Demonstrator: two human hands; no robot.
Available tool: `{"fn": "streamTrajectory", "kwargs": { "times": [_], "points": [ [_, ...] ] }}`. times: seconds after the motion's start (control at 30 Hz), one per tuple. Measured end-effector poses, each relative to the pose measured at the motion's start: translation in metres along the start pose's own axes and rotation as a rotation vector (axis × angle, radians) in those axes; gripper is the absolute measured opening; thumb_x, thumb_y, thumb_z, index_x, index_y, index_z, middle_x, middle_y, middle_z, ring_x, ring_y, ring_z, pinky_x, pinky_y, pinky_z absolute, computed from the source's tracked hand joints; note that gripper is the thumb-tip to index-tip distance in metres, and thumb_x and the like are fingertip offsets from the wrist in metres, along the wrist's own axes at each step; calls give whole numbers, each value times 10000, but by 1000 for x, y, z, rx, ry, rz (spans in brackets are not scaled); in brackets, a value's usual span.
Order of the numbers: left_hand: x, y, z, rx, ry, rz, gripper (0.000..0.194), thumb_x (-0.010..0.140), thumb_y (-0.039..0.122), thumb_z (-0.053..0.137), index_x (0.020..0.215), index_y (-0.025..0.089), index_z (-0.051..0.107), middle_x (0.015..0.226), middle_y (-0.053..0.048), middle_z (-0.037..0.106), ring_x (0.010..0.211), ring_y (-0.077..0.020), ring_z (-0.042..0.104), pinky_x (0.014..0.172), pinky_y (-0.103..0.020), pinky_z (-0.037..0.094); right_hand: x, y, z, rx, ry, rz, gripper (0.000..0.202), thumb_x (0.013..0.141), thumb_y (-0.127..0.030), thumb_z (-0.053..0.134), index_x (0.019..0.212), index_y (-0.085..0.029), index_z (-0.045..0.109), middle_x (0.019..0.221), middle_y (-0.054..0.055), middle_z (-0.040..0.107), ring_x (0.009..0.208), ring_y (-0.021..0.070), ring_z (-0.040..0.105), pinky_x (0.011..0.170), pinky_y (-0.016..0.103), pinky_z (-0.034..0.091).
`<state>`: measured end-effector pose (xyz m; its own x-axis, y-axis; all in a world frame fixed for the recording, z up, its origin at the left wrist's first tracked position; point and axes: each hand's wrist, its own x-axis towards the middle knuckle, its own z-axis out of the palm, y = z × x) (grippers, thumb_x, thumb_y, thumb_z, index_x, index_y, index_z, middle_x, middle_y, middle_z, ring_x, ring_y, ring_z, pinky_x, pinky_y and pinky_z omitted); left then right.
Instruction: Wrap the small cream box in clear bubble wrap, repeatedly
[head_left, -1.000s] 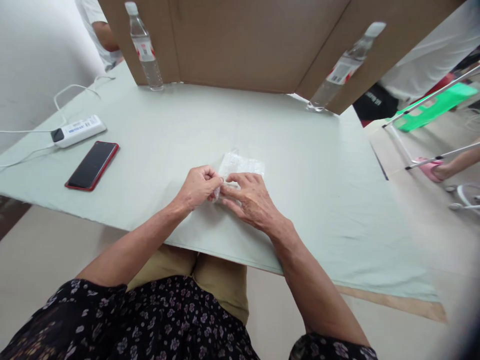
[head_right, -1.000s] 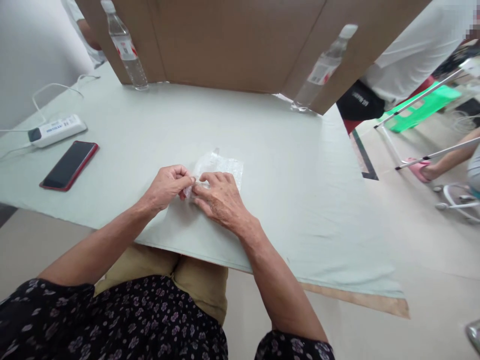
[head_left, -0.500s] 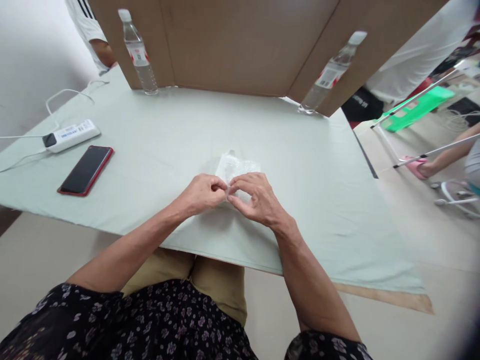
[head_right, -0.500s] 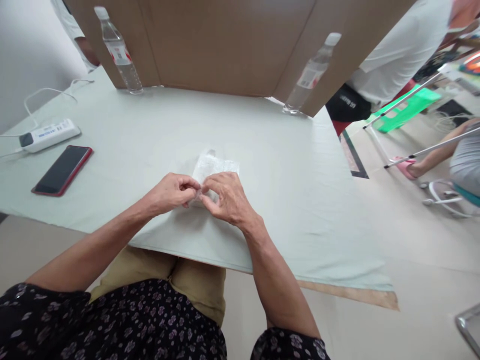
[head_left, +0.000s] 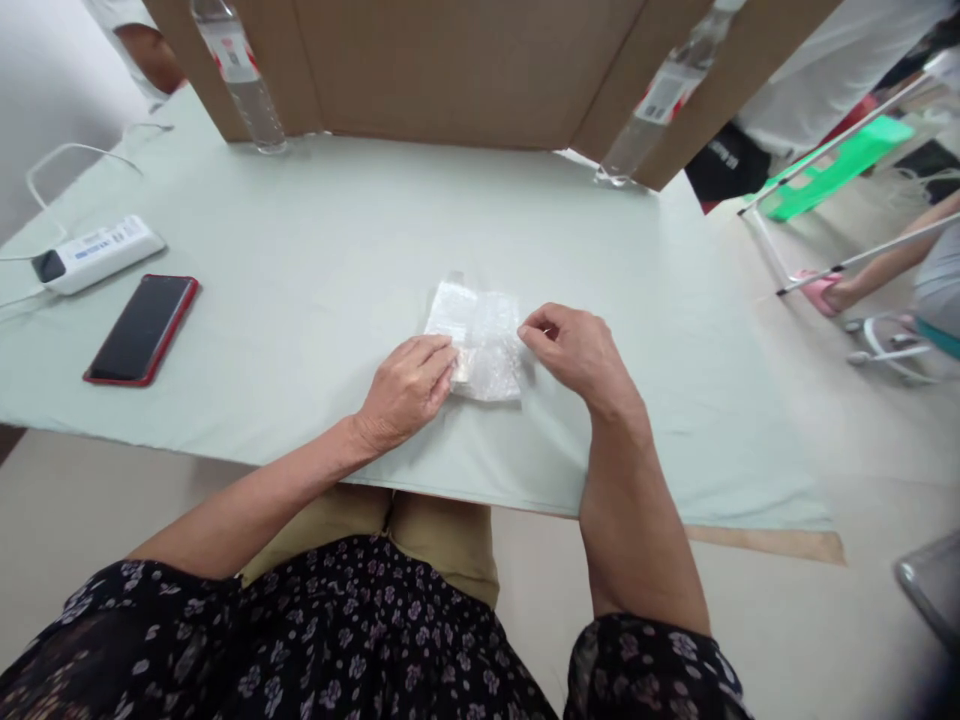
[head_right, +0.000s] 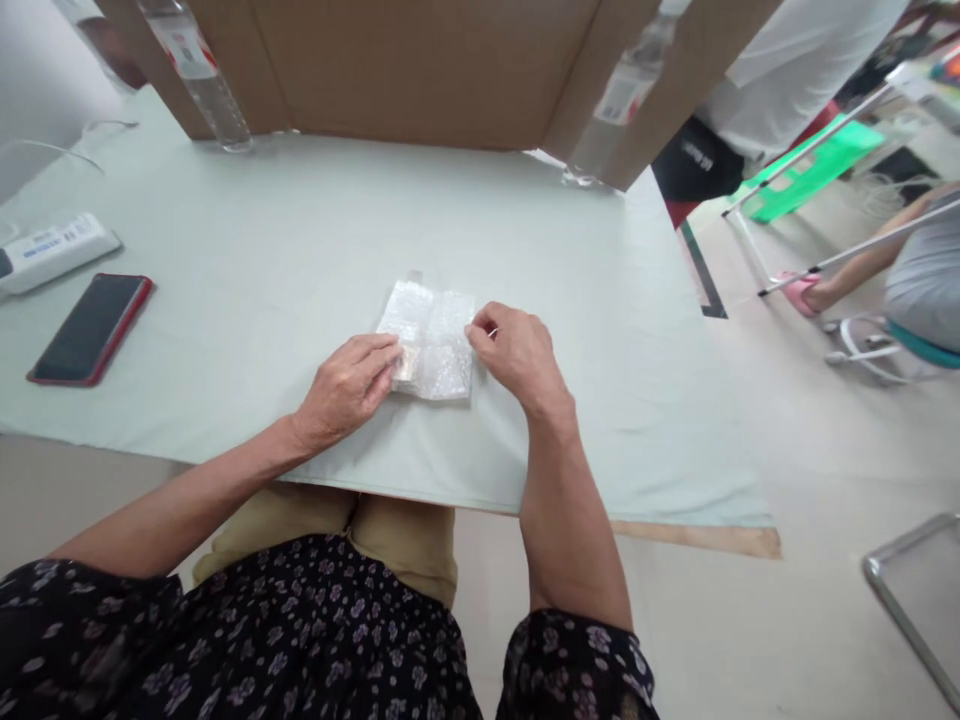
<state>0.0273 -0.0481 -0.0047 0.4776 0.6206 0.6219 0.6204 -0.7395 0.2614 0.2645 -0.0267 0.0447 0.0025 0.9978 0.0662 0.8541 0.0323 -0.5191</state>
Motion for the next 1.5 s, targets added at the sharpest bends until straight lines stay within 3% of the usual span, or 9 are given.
{"fn": "streamTrajectory", "kwargs": {
  "times": [0.17,0.3,0.43,0.57,0.83,1.03,1.3,1.5],
  "points": [
    [0,2,-1,2,-40,-16,238,999,160,470,1110,140,679,1173,-135,737,1069,-246,682,945,-405,565,-30,9,-5,-21,-93,187,346,908,-469,529,743,-192,655,749,44,701,686,186,597,700,332,407],
    [3,3,-3,3,-81,-17,232,996,174,471,1068,154,690,1160,-126,743,1039,-258,668,918,-427,531,-49,9,10,74,-30,235,399,906,-548,527,855,-186,687,744,50,688,712,201,626,697,326,430],
    [3,2,-5,19,-106,-43,237,986,196,489,1086,187,704,1199,-115,739,1095,-313,605,912,-485,457,-45,4,36,206,39,213,437,845,-544,615,1045,-161,683,701,25,644,685,202,610,675,332,449],
    [2,1,-4,3,-112,-80,232,963,204,520,1093,220,711,1220,-100,721,1034,-308,566,852,-475,433,-43,-2,58,436,164,181,515,811,-456,657,1234,-166,604,685,-40,568,634,158,540,628,306,462],
    [7,-2,-2,-23,-153,-33,233,961,183,482,1023,175,706,1134,-129,687,934,-265,541,829,-407,457,-51,-30,68,735,298,213,500,830,-392,657,1289,-213,568,784,-37,552,617,118,522,563,272,474],
    [8,-5,3,-11,-132,10,240,957,189,495,1053,152,712,1076,-130,681,916,-260,549,801,-387,467,-40,-51,77,726,304,134,585,838,-366,666,1381,-187,542,824,-9,655,734,146,639,707,297,559],
    [5,-4,9,-208,-92,-108,217,925,160,493,1074,152,650,1054,-126,665,961,-258,568,898,-407,472,-42,-62,69,676,228,181,631,842,-364,644,1410,-117,523,869,26,711,740,155,658,743,331,569],
    [2,-6,12,-369,-64,-223,478,838,168,552,1313,154,499,1133,-117,670,1035,-258,590,947,-424,474,-52,-60,60,684,75,91,587,897,-365,564,1447,-172,489,1125,97,738,801,159,666,728,336,573]
  ]
}}
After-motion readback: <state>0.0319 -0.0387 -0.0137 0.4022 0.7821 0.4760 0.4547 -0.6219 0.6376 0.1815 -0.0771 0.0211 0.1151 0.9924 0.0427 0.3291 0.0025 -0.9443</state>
